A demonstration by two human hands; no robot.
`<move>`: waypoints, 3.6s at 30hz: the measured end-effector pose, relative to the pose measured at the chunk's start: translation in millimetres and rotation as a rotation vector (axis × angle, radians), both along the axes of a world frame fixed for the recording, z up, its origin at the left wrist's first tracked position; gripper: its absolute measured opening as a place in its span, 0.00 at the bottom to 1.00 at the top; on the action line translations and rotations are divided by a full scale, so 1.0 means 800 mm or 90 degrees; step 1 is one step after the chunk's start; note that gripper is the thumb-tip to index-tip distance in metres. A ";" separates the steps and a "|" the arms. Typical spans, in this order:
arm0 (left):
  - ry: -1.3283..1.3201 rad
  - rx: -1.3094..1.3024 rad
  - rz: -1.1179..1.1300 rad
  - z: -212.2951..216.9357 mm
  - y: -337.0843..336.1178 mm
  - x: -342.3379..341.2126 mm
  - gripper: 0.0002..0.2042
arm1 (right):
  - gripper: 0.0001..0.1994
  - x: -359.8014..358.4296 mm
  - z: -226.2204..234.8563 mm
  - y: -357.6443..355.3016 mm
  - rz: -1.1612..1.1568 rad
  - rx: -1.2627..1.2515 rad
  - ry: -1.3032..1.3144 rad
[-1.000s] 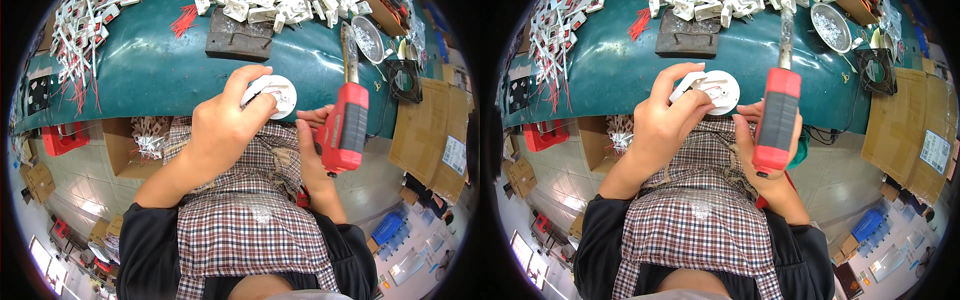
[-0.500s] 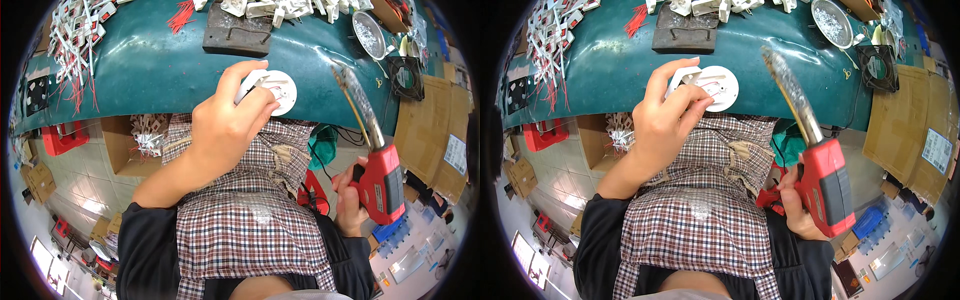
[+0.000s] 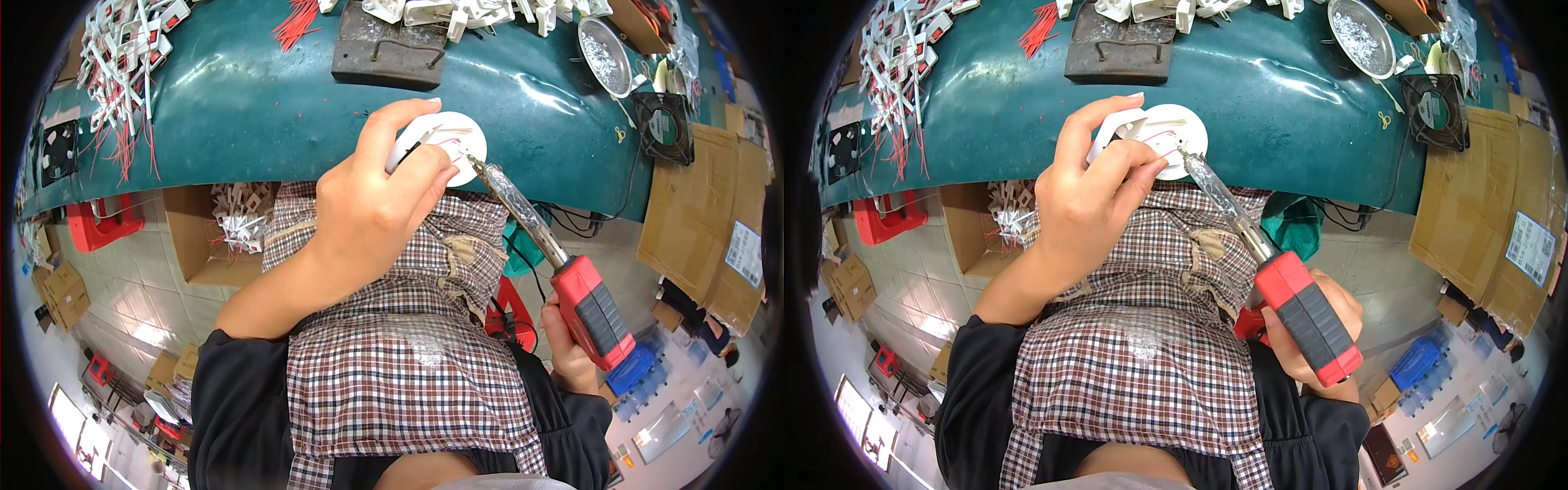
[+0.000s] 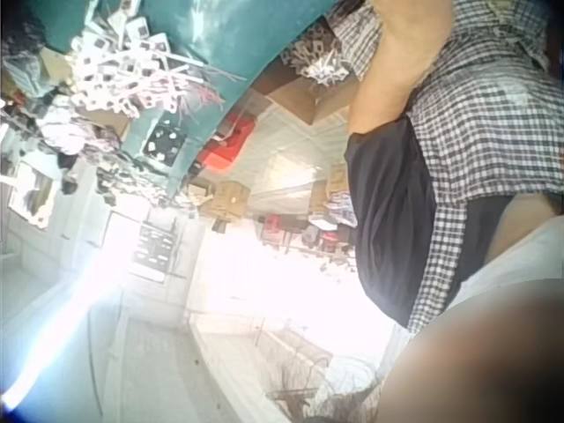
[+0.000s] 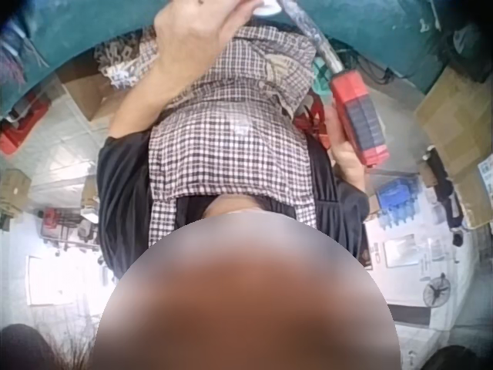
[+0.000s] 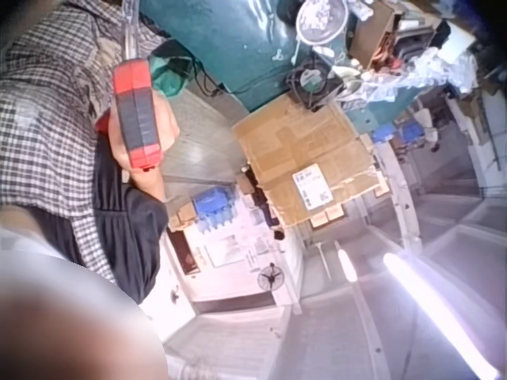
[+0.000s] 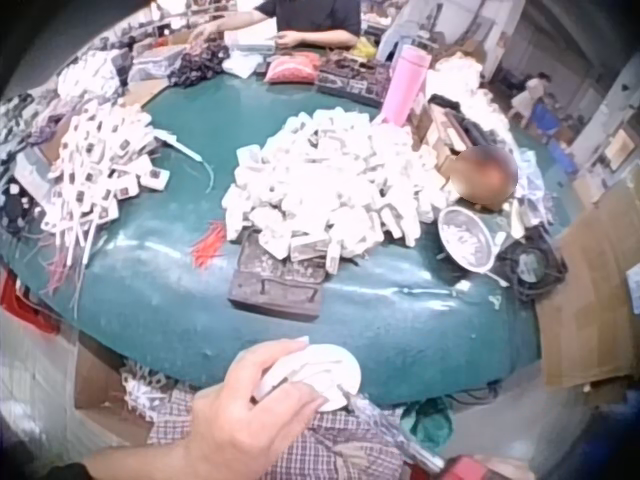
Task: Soldering wires to small electrical components at a workbench.
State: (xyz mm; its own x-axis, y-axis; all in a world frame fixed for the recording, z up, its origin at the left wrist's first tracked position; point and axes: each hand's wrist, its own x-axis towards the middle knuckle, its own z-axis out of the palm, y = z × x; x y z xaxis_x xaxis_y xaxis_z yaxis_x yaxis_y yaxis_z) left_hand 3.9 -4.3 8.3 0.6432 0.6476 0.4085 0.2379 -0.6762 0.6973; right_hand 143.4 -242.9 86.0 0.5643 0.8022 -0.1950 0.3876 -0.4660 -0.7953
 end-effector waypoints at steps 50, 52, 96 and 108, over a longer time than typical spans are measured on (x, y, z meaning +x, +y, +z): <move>-0.047 0.011 -0.017 -0.005 0.000 0.000 0.10 | 0.11 0.018 0.019 0.039 0.167 0.034 -0.161; -0.050 0.014 -0.017 -0.006 0.001 0.000 0.10 | 0.11 0.019 0.018 0.039 0.174 0.050 -0.165; -0.014 -0.095 -0.047 0.000 0.001 0.006 0.06 | 0.33 0.125 -0.156 0.294 0.052 0.396 -0.547; -0.068 -0.341 -0.119 0.046 0.034 -0.040 0.05 | 0.35 0.128 -0.168 0.275 0.096 0.403 -0.535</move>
State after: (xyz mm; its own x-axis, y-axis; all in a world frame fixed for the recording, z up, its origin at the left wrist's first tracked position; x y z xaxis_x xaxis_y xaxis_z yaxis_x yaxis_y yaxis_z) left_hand -28.2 23.2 45.4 0.7401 0.6610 0.1242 0.0574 -0.2462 0.9675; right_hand 246.1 -23.0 -48.3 0.2095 0.6941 0.6887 0.9445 0.0386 -0.3262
